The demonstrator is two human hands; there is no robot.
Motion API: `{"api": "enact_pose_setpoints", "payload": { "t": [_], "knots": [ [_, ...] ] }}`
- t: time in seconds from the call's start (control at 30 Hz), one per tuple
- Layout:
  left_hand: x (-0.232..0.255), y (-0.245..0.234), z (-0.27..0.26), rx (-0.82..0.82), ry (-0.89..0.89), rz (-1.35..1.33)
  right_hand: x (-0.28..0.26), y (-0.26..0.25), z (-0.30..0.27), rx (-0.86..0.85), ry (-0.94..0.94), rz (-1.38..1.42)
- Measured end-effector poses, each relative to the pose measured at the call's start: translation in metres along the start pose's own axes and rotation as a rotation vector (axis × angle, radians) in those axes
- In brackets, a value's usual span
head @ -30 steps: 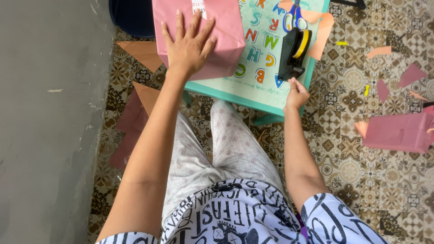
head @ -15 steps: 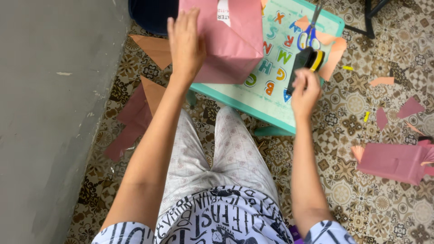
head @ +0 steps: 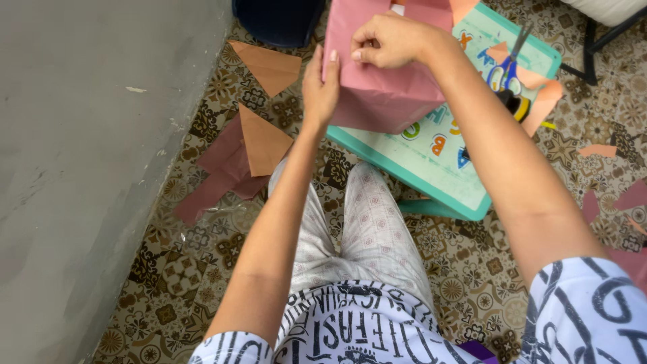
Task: The person wraps a rectangular box with pink paper, folds the edges, and secures them with tape. They smooth the paper and seal the package, then place the wrapped box on a small table.
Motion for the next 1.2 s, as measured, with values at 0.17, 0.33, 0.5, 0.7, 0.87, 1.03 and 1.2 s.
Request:
{"api": "enact_pose_setpoints", "payload": {
  "t": [0.17, 0.33, 0.5, 0.7, 0.87, 1.03, 1.2],
  "knots": [
    [-0.010, 0.007, -0.001, 0.002, 0.004, 0.074, 0.010, 0.007, 0.009, -0.055, 0.014, -0.020],
    [-0.018, 0.007, -0.002, -0.034, 0.010, 0.073, 0.006, 0.006, 0.013, -0.134, 0.148, -0.089],
    [-0.023, 0.007, -0.001, -0.047, 0.011, 0.058, 0.007, 0.005, 0.019, -0.136, 0.130, -0.067],
    [-0.022, 0.007, -0.001, -0.054, -0.007, 0.059, 0.001, -0.002, 0.022, -0.182, 0.191, -0.165],
    [-0.021, 0.006, -0.001, -0.071, -0.003, 0.079, -0.010, -0.008, 0.021, -0.195, 0.234, -0.251],
    [-0.022, 0.005, 0.000, -0.078, 0.005, 0.065, -0.005, -0.008, 0.025, -0.186, 0.220, -0.255],
    [-0.022, 0.007, 0.000, -0.063, 0.013, 0.079, 0.016, -0.002, 0.031, -0.233, 0.196, -0.075]
  ]
}}
Point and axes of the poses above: each hand's wrist, its own z-axis towards the middle knuckle, its own y-axis out of the palm, x = y × z, the point moved 1 cm from there along z, towards the middle knuckle, and after that the axes turned 11 degrees about y, right-handed, at the moved point
